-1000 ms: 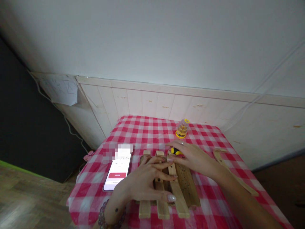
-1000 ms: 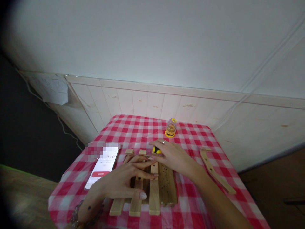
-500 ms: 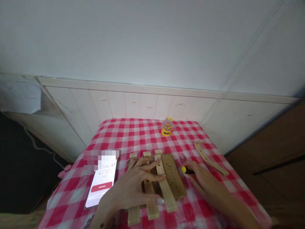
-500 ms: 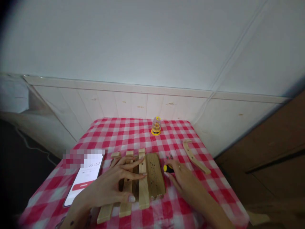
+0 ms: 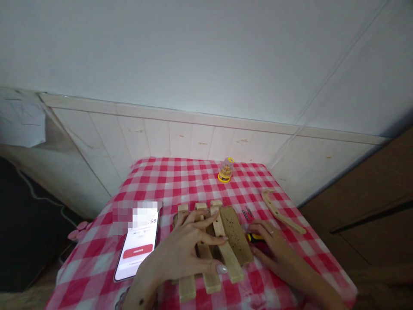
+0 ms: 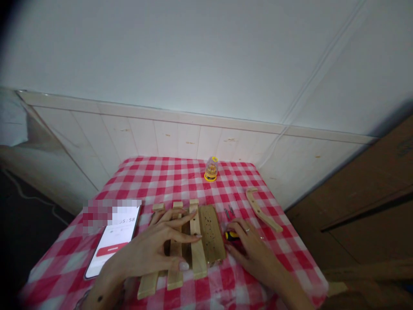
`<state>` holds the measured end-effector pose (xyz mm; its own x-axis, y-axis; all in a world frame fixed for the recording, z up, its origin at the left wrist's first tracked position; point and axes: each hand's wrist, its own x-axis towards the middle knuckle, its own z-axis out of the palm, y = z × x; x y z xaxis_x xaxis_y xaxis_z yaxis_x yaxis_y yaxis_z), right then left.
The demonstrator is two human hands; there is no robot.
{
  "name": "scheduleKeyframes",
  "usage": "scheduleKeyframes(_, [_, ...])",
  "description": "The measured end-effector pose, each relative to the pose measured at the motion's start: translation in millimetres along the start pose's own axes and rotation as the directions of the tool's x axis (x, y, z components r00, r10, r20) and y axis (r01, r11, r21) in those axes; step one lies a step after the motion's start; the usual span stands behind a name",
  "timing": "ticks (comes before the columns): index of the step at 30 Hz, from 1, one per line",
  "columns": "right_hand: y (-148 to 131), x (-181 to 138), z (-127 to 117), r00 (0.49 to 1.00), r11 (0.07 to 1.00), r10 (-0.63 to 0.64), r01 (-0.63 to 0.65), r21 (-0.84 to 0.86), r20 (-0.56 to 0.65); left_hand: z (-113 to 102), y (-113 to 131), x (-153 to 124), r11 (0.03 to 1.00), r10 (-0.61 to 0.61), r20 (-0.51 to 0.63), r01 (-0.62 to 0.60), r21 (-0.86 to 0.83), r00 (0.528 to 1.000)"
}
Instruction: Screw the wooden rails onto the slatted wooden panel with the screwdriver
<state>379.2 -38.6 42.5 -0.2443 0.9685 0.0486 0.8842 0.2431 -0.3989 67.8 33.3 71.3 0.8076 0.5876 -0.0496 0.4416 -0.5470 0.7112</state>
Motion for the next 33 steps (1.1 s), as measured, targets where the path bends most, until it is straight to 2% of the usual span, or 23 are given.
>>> scheduleKeyframes(2, [6.5, 12.5, -11.4, 1.0, 0.998, 0.003, -0.005, -0.061, -0.027, -0.5, 0.9, 0.1, 1.0, 0.007, -0.003, -0.007, -0.012, 1.0])
scheduleKeyframes(4, [13.7, 28.2, -20.2, 0.99, 0.982, 0.117, -0.126, -0.138, -0.074, -1.4, 2.5, 0.8, 1.0, 0.005, -0.003, -0.005, -0.016, 1.0])
scheduleKeyframes(6, [19.8, 43.0, -23.0, 0.984, 0.955, 0.165, -0.176, -0.238, -0.065, -2.1, 3.5, 1.3, 1.0, -0.006, 0.001, 0.006, -0.013, 1.0])
scheduleKeyframes(9, [25.9, 56.7, -15.7, 0.995, 0.909, 0.103, -0.099, -0.405, -0.012, -1.8, 2.8, 1.0, 1.0, -0.005, -0.006, 0.005, -0.022, 1.0])
scheduleKeyframes(11, [29.1, 59.7, -7.6, 0.998, 0.887, 0.061, -0.055, -0.459, -0.001, -1.2, 2.1, 0.5, 0.999, 0.009, -0.019, -0.01, -0.035, 1.0])
scheduleKeyframes(16, [40.4, 58.8, 0.3, 0.999, 0.89, 0.05, -0.052, -0.454, -0.016, -1.9, 4.9, 0.3, 0.999, -0.02, -0.019, 0.02, -0.036, 1.0])
scheduleKeyframes(19, [47.2, 59.8, -7.9, 0.999, 0.902, 0.035, -0.04, -0.43, -0.019, -3.5, 8.4, 0.8, 0.999, -0.042, -0.013, 0.042, -0.022, 0.999])
scheduleKeyframes(22, [46.7, 63.4, -21.2, 0.996, 0.909, 0.048, -0.073, -0.41, -0.07, -4.1, 10.0, 1.0, 0.998, -0.057, -0.011, 0.057, -0.01, 0.998])
scheduleKeyframes(24, [38.9, 66.8, -29.9, 0.994, 0.919, 0.04, -0.076, -0.386, -0.102, -3.9, 9.8, 0.9, 0.998, -0.06, -0.008, 0.06, -0.01, 0.998])
scheduleKeyframes(26, [24.4, 70.4, -36.6, 0.997, 0.927, -0.03, -0.001, -0.375, -0.078, -3.4, 9.2, 0.8, 0.998, -0.06, -0.006, 0.059, -0.007, 0.998])
scheduleKeyframes(29, [-6.6, 75.6, -40.3, 0.985, 0.896, -0.171, 0.168, -0.411, 0.03, -3.0, 8.6, 0.6, 0.999, -0.053, -0.014, 0.053, 0.003, 0.998])
scheduleKeyframes(33, [-48.9, 82.5, -36.0, 0.963, 0.873, -0.172, 0.246, -0.421, 0.207, -2.8, 8.0, 0.5, 0.999, -0.032, -0.017, 0.032, 0.009, 0.999])
